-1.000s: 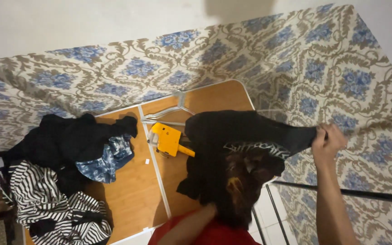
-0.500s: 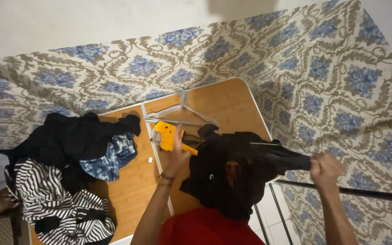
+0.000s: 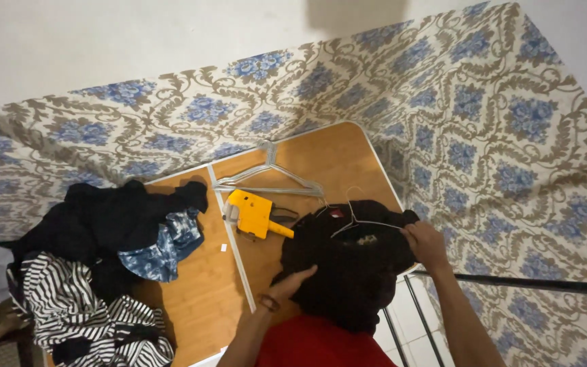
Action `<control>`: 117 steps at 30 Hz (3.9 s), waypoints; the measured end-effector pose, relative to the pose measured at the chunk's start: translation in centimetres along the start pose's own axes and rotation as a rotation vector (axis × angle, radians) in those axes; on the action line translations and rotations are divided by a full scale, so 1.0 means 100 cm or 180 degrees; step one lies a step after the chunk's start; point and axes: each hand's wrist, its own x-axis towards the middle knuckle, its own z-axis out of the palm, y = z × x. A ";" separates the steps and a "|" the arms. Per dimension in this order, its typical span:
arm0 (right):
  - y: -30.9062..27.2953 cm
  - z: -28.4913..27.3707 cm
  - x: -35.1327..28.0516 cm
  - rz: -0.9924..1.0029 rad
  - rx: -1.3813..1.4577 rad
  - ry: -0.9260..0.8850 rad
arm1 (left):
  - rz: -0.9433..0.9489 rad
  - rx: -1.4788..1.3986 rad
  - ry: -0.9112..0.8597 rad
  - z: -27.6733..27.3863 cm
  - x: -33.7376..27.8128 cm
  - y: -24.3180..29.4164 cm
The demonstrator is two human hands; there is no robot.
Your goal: The person folds a striped shirt on a wooden table, uses a yellow tape dispenser to apply tape to the collar, and places the shirt on a hanger. They then fold another striped shirt and apply tape to it as well.
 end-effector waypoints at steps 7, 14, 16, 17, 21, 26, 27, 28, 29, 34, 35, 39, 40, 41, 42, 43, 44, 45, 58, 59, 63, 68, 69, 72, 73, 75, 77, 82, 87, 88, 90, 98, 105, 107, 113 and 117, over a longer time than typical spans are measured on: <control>0.045 -0.092 0.026 -0.0276 -0.0519 -0.0178 | -0.0540 -0.1835 -0.0994 0.073 -0.055 0.068; 0.015 -0.105 0.073 0.0178 -0.0349 -0.0671 | -0.0729 -0.2130 -0.0837 0.079 -0.043 0.074; 0.050 -0.023 0.049 0.1212 0.0341 -0.1157 | -0.1106 -0.2275 -0.0739 0.059 -0.028 0.056; 0.043 -0.004 0.041 0.1215 0.0334 -0.1145 | -0.1103 -0.2266 -0.0750 0.048 -0.022 0.044; 0.018 0.060 0.020 0.0562 0.0167 -0.1111 | -0.1145 -0.0891 0.0697 -0.007 0.018 -0.047; 0.012 0.103 0.017 0.0616 -0.0098 -0.1146 | -0.0839 0.0001 0.0874 -0.035 0.036 -0.079; 0.013 0.105 0.019 0.0707 -0.0308 -0.1432 | -0.0654 0.0429 0.1131 -0.035 0.036 -0.077; 0.013 0.105 0.019 0.0799 -0.0525 -0.1724 | -0.0468 0.0852 0.1377 -0.033 0.034 -0.077; 0.018 0.113 0.013 0.0789 -0.0524 -0.1731 | -0.0471 0.0843 0.1385 -0.028 0.027 -0.067; 0.035 0.141 0.010 0.0407 -0.0819 -0.1416 | -0.0298 0.2016 0.2232 -0.001 -0.003 -0.014; 0.033 0.142 0.011 0.0399 -0.0815 -0.1424 | -0.0306 0.2009 0.2239 0.005 -0.005 -0.005; 0.041 0.160 0.016 0.0466 -0.0589 -0.1140 | -0.0115 0.2056 0.2548 0.006 0.010 -0.003; 0.046 0.168 0.016 0.0502 -0.0483 -0.1070 | 0.0079 0.2053 0.2683 0.003 0.017 -0.012; 0.046 0.174 0.014 0.0494 -0.0479 -0.1075 | 0.0074 0.2048 0.2691 0.003 0.019 -0.015; 0.047 0.180 0.013 0.0566 -0.0486 -0.1206 | 0.0108 0.2214 0.2737 0.001 0.021 -0.016; 0.048 0.186 0.013 0.0639 -0.0493 -0.1337 | 0.0141 0.2380 0.2782 0.000 0.024 -0.017; 0.048 0.190 0.013 0.0636 -0.0490 -0.1332 | 0.0145 0.2382 0.2787 0.002 0.024 -0.012; 0.049 0.194 0.012 0.0734 -0.0514 -0.1434 | 0.0071 0.2362 0.2770 0.004 0.023 -0.007; 0.044 0.211 0.021 0.0831 -0.1106 -0.1849 | -0.0193 0.4162 0.2064 -0.002 0.052 -0.019; 0.043 0.211 0.023 0.0827 -0.1104 -0.1851 | -0.0197 0.4159 0.2067 -0.001 0.051 -0.016; 0.049 0.215 0.024 0.0846 -0.1033 -0.1878 | -0.0259 0.4048 0.2015 -0.002 0.052 -0.015; 0.041 0.198 0.032 0.0768 -0.1020 -0.1894 | -0.0224 0.3957 0.2168 -0.012 0.064 -0.040; 0.044 0.200 0.031 0.0772 -0.0948 -0.1904 | -0.0028 0.3915 0.2311 -0.015 0.067 -0.046; 0.058 0.217 0.026 0.0661 -0.0668 -0.1806 | 0.0115 0.3787 0.2399 -0.018 0.067 -0.047; 0.063 0.224 0.024 0.0555 -0.0459 -0.1687 | 0.0074 0.3715 0.2340 -0.018 0.066 -0.044; 0.061 0.229 0.034 0.0402 -0.0374 -0.1703 | 0.0022 0.3693 0.2261 -0.021 0.068 -0.041; 0.053 0.228 0.044 0.0250 -0.0289 -0.1719 | -0.0029 0.3671 0.2182 -0.023 0.069 -0.038; 0.028 0.227 0.065 0.0334 -0.0435 -0.2508 | -0.0076 0.3459 0.1976 -0.034 0.073 -0.042; 0.030 0.232 0.056 0.0486 -0.0621 -0.2549 | -0.0287 0.3319 0.1858 -0.032 0.071 -0.025; 0.033 0.234 0.050 0.0478 -0.0584 -0.2450 | -0.0387 0.3397 0.1805 -0.031 0.071 -0.024; 0.034 0.230 0.044 0.0450 -0.0509 -0.2357 | -0.0402 0.3385 0.1782 -0.032 0.071 -0.024; 0.049 0.238 0.019 0.0342 0.0009 -0.1937 | -0.0443 0.3485 0.1712 -0.030 0.072 -0.023; 0.038 0.224 0.030 0.0382 0.0081 -0.1866 | -0.0334 0.3587 0.1725 -0.035 0.070 -0.020; 0.029 0.210 0.036 0.0438 0.0072 -0.1950 | -0.0320 0.3558 0.1723 -0.035 0.071 -0.021; 0.010 0.187 0.052 0.0550 -0.0026 -0.2249 | -0.0539 0.3572 0.1655 -0.041 0.078 -0.025; 0.014 0.194 0.051 0.0611 -0.0156 -0.2461 | -0.0401 0.3548 0.1776 -0.049 0.086 -0.038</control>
